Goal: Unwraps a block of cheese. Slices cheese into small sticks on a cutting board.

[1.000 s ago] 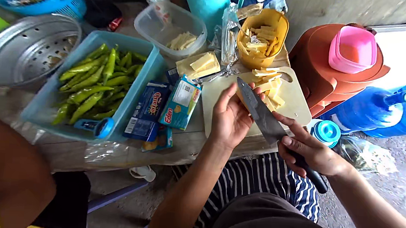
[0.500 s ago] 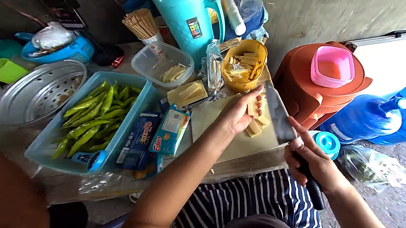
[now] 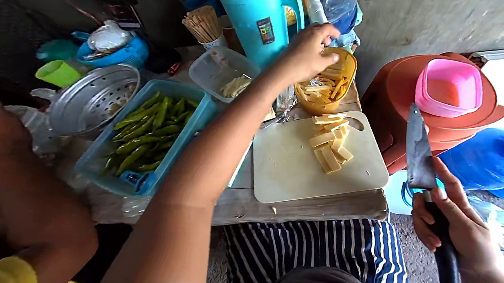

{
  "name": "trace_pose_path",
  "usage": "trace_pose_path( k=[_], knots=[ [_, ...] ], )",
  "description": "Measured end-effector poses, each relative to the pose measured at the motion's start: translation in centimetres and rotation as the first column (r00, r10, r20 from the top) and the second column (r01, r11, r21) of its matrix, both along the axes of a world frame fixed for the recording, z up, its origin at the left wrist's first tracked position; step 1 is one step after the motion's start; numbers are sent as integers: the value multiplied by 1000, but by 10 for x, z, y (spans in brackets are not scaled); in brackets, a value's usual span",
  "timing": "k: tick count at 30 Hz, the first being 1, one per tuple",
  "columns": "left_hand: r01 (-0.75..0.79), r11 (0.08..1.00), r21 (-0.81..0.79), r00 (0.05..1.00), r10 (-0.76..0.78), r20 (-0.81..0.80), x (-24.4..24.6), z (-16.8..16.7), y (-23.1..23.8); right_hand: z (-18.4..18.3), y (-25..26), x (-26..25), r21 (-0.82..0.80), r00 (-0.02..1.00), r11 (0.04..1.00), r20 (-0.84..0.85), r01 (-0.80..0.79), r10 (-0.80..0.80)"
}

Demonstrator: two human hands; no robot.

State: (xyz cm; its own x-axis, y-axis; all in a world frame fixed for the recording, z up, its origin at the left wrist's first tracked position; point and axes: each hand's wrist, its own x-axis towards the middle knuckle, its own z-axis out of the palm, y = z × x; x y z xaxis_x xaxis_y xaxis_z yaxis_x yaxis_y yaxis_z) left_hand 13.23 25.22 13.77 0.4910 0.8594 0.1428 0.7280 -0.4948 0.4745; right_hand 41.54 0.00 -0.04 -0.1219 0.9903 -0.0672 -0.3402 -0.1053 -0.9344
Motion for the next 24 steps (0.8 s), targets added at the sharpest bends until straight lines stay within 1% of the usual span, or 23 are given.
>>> trace_pose_path(
  k=[2, 4, 6, 8, 9, 12, 15, 17, 19, 21, 23, 24],
  knots=[
    [-63, 998, 28, 986, 66, -151, -28, 9, -25, -1, 0, 4, 4, 1000, 1000, 8, 7, -7],
    [-175, 984, -38, 935, 153, -321, -56, 7, -48, -1, 0, 5, 6, 1000, 1000, 14, 10, -10],
    [-280, 956, -91, 863, 209, -461, -76, -4, -63, 1, 2, 1, 19, 999, 1000, 31, 9, -10],
    [-339, 935, -105, 814, 236, -530, -88, -17, -71, 5, 2, -6, 29, 999, 1000, 39, -4, 3],
    [-350, 931, -100, 807, 246, -536, -92, -23, -73, 7, 2, -10, 34, 999, 999, 43, -12, 10],
    [-345, 938, -39, 811, 277, -516, -96, -36, -78, 12, 1, -23, 44, 998, 998, 54, -47, 44],
    [-315, 949, 10, 801, 272, -533, -95, -39, -82, 15, -3, -32, 45, 995, 996, 69, -72, 69],
    [-283, 958, 31, 820, 259, -510, -97, -39, -85, 15, -6, -34, 49, 995, 996, 62, -80, 77],
    [-251, 966, 58, 871, 251, -422, -101, -39, -88, 16, -9, -34, 50, 995, 995, 63, -81, 78],
    [-227, 969, 100, 923, 247, -296, -104, -38, -92, 17, -11, -34, 48, 995, 996, 69, -76, 72],
    [-210, 970, 125, 970, 223, -99, -102, -34, -103, 20, -12, -34, 49, 995, 996, 69, -77, 73],
    [-200, 974, 103, 980, 200, 7, -99, -30, -110, 22, -13, -34, 47, 995, 996, 69, -79, 76]
  ],
)
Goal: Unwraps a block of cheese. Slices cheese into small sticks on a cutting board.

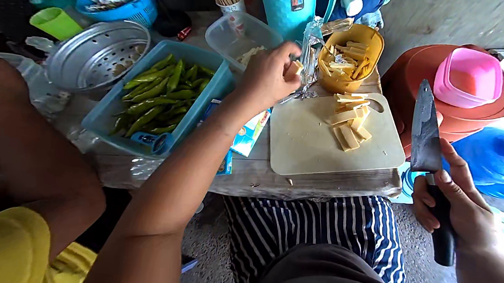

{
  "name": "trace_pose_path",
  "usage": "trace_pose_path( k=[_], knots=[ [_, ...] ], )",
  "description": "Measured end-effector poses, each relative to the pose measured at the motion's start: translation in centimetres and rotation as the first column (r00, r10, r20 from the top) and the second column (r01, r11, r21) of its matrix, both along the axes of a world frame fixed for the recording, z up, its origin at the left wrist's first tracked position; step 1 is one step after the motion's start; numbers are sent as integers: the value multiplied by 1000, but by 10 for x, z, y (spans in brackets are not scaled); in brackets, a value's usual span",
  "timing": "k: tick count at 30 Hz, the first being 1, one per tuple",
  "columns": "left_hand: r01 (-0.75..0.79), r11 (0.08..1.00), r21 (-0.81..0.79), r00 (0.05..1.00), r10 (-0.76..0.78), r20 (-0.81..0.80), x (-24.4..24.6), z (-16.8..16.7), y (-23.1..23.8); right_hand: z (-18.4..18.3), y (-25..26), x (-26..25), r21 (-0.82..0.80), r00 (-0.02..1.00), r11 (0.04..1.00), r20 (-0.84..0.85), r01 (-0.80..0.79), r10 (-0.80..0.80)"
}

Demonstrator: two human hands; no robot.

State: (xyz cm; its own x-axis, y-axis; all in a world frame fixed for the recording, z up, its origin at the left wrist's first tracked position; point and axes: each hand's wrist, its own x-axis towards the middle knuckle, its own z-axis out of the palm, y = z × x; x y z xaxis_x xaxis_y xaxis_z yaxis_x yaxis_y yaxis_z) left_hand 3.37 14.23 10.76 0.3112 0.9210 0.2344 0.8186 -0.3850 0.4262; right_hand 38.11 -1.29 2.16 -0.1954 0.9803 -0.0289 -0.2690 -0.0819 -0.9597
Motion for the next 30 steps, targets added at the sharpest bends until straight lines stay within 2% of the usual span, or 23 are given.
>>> trace_pose_path(
  k=[2, 4, 6, 7, 9, 11, 12, 14, 16, 21, 26, 30],
  knots=[
    [48, 995, -89, 976, -27, 215, 12, 2, -20, 3, -2, -1, -13, 1000, 1000, 9, -19, 19],
    [91, 954, -286, 925, 26, 380, 26, -9, -43, 4, -1, -4, -22, 999, 999, 15, -43, 43],
    [111, 875, -472, 905, 108, 412, 36, -30, -62, 2, 1, -9, -29, 997, 997, 25, -69, 70],
    [86, 858, -507, 916, 133, 379, 38, -43, -69, 2, 2, -12, -30, 996, 996, 34, -82, 83],
    [-17, 907, -420, 958, 135, 254, 36, -67, -81, 1, 3, -17, -35, 993, 994, 45, -103, 105],
    [-94, 972, -216, 978, 131, 163, 32, -85, -91, 0, 3, -21, -31, 991, 992, 45, -124, 125],
    [-102, 985, -137, 981, 122, 149, 30, -90, -95, -1, 4, -23, -32, 990, 991, 48, -129, 130],
    [-100, 991, -86, 982, 113, 154, 26, -95, -102, -1, 4, -24, -35, 989, 990, 65, -135, 137],
    [-93, 991, -100, 984, 107, 143, 25, -96, -106, -1, 5, -25, -32, 987, 990, 80, -138, 140],
    [-50, 968, -246, 994, 71, 78, 18, -82, -94, -1, 6, -25, -19, 981, 986, 100, -168, 169],
    [-28, 980, -195, 1000, 29, 5, 17, -76, -87, -3, 6, -24, -11, 980, 985, 99, -171, 171],
    [-25, 963, -267, 999, 35, 30, 16, -74, -80, -4, 6, -24, -25, 981, 987, 104, -159, 161]
  ],
)
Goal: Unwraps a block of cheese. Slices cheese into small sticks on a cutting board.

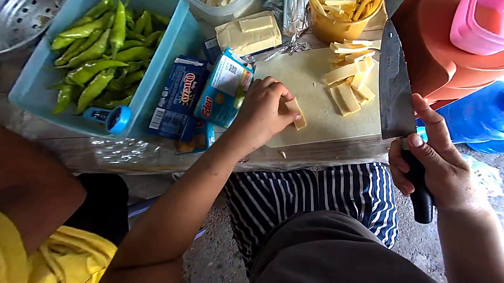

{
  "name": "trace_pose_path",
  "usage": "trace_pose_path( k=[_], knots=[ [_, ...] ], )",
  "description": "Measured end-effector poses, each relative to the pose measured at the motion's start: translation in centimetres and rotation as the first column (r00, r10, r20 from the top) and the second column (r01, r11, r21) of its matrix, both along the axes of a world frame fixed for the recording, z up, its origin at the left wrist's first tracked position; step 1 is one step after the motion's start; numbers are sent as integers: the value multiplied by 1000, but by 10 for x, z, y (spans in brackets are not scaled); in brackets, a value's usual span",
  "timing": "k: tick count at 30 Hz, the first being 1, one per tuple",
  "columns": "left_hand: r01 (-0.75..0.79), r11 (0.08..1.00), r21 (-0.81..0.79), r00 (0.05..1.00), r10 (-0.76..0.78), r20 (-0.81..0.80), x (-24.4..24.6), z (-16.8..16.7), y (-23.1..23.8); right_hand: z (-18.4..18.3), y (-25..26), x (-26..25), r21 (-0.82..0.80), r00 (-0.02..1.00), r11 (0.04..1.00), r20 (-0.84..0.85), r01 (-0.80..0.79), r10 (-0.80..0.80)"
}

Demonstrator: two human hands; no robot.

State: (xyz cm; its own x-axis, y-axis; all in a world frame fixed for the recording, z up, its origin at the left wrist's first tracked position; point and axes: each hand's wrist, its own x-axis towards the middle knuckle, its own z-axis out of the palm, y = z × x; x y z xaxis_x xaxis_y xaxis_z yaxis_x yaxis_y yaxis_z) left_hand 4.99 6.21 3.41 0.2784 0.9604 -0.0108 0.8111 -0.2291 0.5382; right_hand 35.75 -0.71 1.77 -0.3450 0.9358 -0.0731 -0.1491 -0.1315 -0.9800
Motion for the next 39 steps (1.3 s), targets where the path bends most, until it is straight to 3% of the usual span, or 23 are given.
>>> trace_pose_path(
  k=[7, 11, 16, 23, 26, 30, 34, 39],
  knots=[
    [77, 990, -122, 990, -61, 124, 0, 13, 1, 1, 2, 3, 17, 1000, 1000, 22, 11, -12],
    [73, 955, -289, 981, -16, 196, -6, 23, 13, 2, 3, 4, 20, 1000, 1000, 22, 18, -18],
    [34, 942, -334, 980, 35, 198, -6, 16, 21, 1, 3, 6, 26, 999, 1000, 46, 14, -16],
    [-32, 989, -147, 998, 40, 53, 1, 8, 12, 1, 5, 7, 25, 998, 1000, 55, 14, -16],
    [138, 990, 15, 990, -138, -43, -4, 10, 11, 1, 6, 6, 27, 998, 1000, 58, 10, -11],
    [437, 899, 15, 879, -424, -217, -8, 9, 16, 2, 7, 3, 21, 998, 1000, 59, 15, -16],
    [530, 839, 121, 832, -488, -262, -15, 1, 19, 1, 8, -1, 29, 998, 1000, 60, 3, -4],
    [546, 805, 233, 819, -453, -352, -15, -6, 5, 4, 11, -6, 81, 996, 996, 86, -31, 24]
  ],
)
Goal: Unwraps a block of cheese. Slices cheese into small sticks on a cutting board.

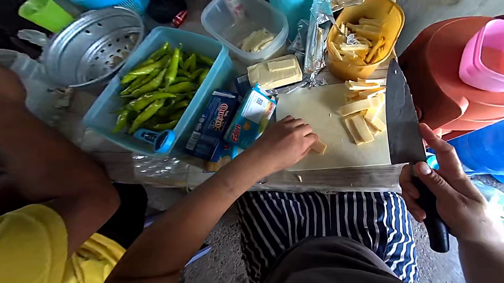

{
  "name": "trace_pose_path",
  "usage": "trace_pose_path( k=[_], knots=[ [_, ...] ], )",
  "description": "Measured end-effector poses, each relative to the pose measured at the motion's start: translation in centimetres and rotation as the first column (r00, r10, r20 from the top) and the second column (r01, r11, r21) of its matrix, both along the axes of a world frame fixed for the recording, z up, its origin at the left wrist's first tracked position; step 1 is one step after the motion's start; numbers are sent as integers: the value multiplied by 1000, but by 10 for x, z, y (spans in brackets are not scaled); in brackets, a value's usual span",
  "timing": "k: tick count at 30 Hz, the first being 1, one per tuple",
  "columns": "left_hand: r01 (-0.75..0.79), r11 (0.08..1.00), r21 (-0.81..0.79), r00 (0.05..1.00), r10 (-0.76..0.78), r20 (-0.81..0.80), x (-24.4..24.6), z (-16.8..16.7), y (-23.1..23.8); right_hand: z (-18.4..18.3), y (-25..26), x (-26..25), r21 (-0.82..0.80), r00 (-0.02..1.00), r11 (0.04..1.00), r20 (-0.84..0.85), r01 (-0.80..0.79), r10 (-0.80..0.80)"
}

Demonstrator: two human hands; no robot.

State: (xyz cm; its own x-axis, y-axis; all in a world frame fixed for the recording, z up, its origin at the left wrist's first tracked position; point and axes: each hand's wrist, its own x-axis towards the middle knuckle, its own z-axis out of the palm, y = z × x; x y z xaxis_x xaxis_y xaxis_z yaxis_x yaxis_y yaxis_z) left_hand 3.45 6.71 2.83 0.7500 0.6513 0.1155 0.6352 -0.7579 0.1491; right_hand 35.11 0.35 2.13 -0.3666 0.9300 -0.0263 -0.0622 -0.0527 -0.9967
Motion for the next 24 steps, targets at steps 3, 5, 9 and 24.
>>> trace_pose_path(
  k=[3, 5, 9, 24],
  knots=[
    [-23, 998, 58, 1000, 23, 8, 0, -5, -6, 6, 7, -6, 68, 990, 995, 130, -67, 57],
    [-103, 994, 45, 995, 102, 25, 2, -4, -16, 11, 11, -11, 129, 944, 981, 314, -146, 99],
    [-278, 955, 98, 939, 249, 237, 20, -20, -47, 19, 18, -27, 227, 673, 924, 738, -310, 44],
    [-500, 860, 98, 728, 356, 586, 38, -61, -64, 39, 21, -46, 269, 330, 728, 942, -630, -62]
  ],
)
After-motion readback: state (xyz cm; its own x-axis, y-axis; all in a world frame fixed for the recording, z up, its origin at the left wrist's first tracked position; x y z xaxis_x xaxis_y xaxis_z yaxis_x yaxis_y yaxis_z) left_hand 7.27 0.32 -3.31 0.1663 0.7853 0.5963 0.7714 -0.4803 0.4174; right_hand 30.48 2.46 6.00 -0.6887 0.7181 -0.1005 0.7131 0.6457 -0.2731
